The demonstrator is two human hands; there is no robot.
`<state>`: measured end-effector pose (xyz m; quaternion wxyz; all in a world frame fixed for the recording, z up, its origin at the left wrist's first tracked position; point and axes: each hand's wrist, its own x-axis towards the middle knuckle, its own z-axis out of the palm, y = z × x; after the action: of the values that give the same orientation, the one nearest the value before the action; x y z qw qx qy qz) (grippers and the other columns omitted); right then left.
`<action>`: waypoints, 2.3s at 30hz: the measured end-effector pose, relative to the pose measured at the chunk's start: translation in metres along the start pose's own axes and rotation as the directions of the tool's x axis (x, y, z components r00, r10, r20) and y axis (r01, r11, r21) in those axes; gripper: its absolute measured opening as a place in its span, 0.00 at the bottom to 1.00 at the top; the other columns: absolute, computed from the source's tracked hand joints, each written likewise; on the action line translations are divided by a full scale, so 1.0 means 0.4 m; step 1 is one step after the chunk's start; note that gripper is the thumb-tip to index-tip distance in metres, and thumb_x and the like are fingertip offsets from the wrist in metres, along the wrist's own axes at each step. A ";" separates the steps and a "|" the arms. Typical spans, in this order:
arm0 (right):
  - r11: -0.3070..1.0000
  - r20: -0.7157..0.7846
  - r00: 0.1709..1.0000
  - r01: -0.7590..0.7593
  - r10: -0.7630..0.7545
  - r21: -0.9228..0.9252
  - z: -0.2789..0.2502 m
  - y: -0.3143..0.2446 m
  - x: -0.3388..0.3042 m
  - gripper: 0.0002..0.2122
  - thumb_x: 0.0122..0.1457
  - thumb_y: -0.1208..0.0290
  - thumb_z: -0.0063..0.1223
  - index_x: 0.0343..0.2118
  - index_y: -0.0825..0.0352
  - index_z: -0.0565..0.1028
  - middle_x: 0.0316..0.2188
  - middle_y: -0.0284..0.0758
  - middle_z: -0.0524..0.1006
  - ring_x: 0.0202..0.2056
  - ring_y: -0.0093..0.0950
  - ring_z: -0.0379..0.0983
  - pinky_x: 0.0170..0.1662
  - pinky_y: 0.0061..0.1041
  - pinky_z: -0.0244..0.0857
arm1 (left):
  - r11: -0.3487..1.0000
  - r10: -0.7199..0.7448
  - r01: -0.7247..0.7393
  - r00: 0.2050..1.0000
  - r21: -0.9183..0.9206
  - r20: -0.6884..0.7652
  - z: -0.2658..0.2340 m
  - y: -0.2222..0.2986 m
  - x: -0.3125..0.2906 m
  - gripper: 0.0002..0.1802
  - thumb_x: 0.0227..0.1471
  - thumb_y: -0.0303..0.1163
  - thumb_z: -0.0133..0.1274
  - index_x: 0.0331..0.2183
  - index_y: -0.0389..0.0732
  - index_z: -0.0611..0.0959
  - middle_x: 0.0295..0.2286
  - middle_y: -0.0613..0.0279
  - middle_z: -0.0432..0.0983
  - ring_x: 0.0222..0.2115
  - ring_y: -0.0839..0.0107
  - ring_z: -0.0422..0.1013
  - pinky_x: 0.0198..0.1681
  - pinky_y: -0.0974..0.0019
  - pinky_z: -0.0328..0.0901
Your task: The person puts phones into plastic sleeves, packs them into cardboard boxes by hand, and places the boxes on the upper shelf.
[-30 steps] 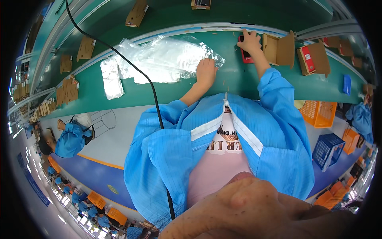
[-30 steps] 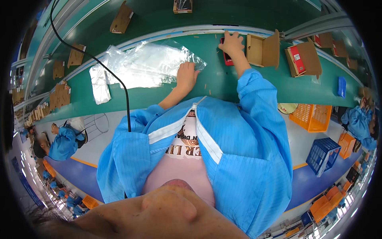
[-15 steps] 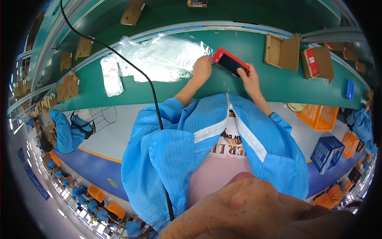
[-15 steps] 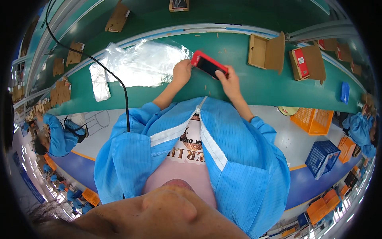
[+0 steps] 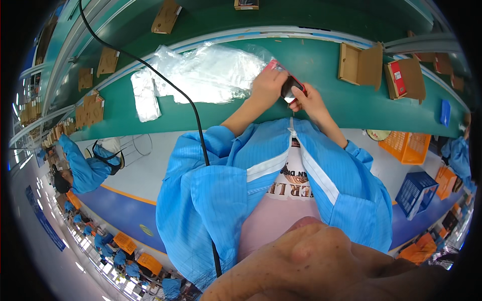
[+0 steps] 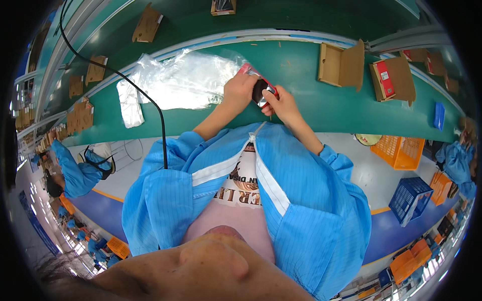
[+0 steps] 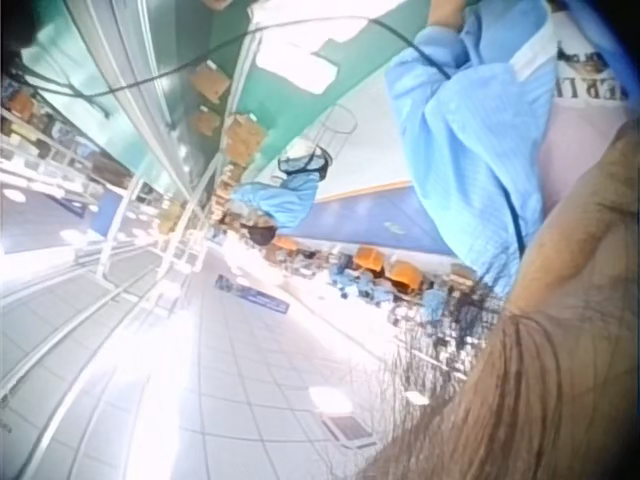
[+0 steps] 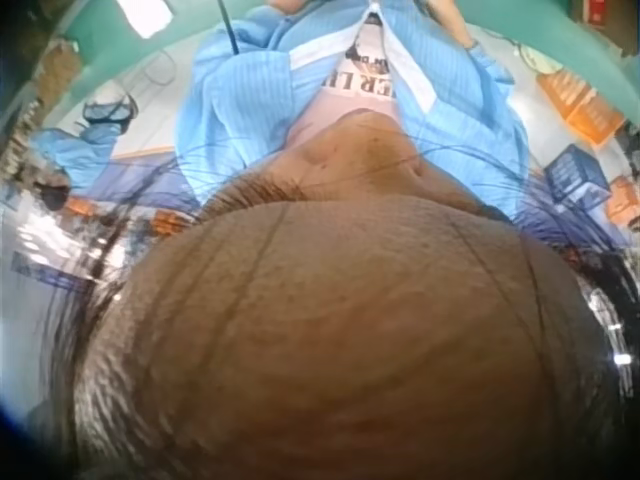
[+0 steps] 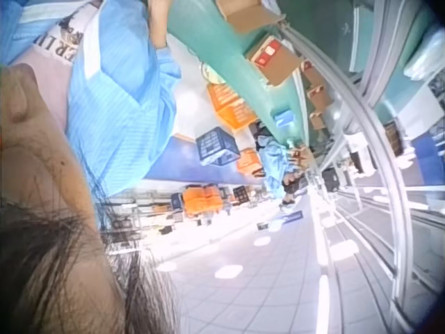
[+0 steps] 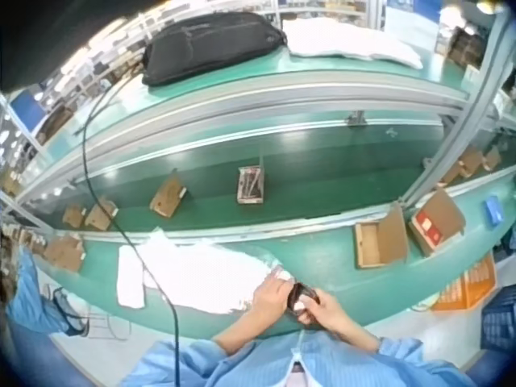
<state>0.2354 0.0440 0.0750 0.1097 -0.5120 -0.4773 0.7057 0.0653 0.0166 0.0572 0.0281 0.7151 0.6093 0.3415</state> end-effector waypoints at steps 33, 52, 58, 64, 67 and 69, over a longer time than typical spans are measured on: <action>0.983 0.274 0.960 -0.012 0.062 -0.181 -0.094 -0.066 -0.012 0.07 0.49 0.77 0.54 0.32 0.69 0.73 0.18 0.31 0.73 0.15 0.18 0.67 0.16 0.17 0.61 | -0.499 0.067 0.849 0.236 -0.172 0.969 0.017 -0.026 0.016 0.29 0.58 0.51 0.41 0.52 0.38 0.66 0.47 0.49 0.69 0.47 0.53 0.68 0.49 0.47 0.65; 0.899 -0.750 0.545 0.019 -0.376 -0.437 -0.476 0.174 0.073 0.19 0.57 0.56 0.50 0.35 0.71 0.76 0.31 0.49 0.78 0.30 0.40 0.77 0.32 0.32 0.71 | 0.514 -0.464 0.682 0.731 -0.520 0.500 0.131 0.022 0.133 0.16 0.49 0.38 0.55 0.28 0.33 0.77 0.19 0.54 0.73 0.20 0.65 0.70 0.24 0.64 0.63; 0.578 -0.401 0.527 0.225 -0.749 -0.784 -0.148 0.167 0.103 0.13 0.56 0.68 0.50 0.20 0.71 0.74 0.17 0.51 0.72 0.21 0.50 0.70 0.24 0.42 0.64 | 0.871 -0.459 0.469 0.883 -0.145 0.101 0.221 0.067 0.161 0.21 0.44 0.39 0.58 0.37 0.36 0.72 0.25 0.50 0.74 0.34 0.49 0.70 0.43 0.52 0.59; 0.712 -0.427 0.663 0.234 -0.614 -0.662 -0.114 0.104 0.081 0.09 0.56 0.69 0.47 0.30 0.70 0.73 0.23 0.52 0.73 0.27 0.50 0.71 0.29 0.42 0.66 | 0.971 0.006 -0.044 0.987 0.234 0.160 0.202 0.021 0.119 0.27 0.44 0.35 0.56 0.48 0.39 0.71 0.51 0.52 0.63 0.52 0.55 0.60 0.55 0.48 0.50; 0.726 -0.444 0.666 0.218 -0.600 -0.653 -0.116 0.093 0.082 0.08 0.56 0.69 0.47 0.31 0.69 0.73 0.25 0.52 0.74 0.28 0.50 0.71 0.30 0.43 0.66 | 0.945 0.115 -0.186 0.959 0.268 0.261 0.211 0.012 0.107 0.23 0.46 0.35 0.53 0.47 0.43 0.74 0.51 0.59 0.65 0.51 0.57 0.60 0.57 0.47 0.50; 0.713 -0.434 0.670 0.208 -0.603 -0.670 -0.128 0.098 0.087 0.08 0.56 0.69 0.47 0.31 0.69 0.73 0.24 0.51 0.74 0.27 0.50 0.72 0.30 0.43 0.66 | 0.964 0.079 -0.157 0.941 0.217 0.328 0.191 0.030 0.137 0.21 0.45 0.35 0.53 0.45 0.43 0.76 0.50 0.57 0.65 0.51 0.57 0.60 0.56 0.47 0.50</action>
<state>0.2752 0.0748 0.0218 0.2663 -0.5971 -0.7060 0.2720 0.1169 0.0912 0.0292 0.0181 0.7941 0.5894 0.1474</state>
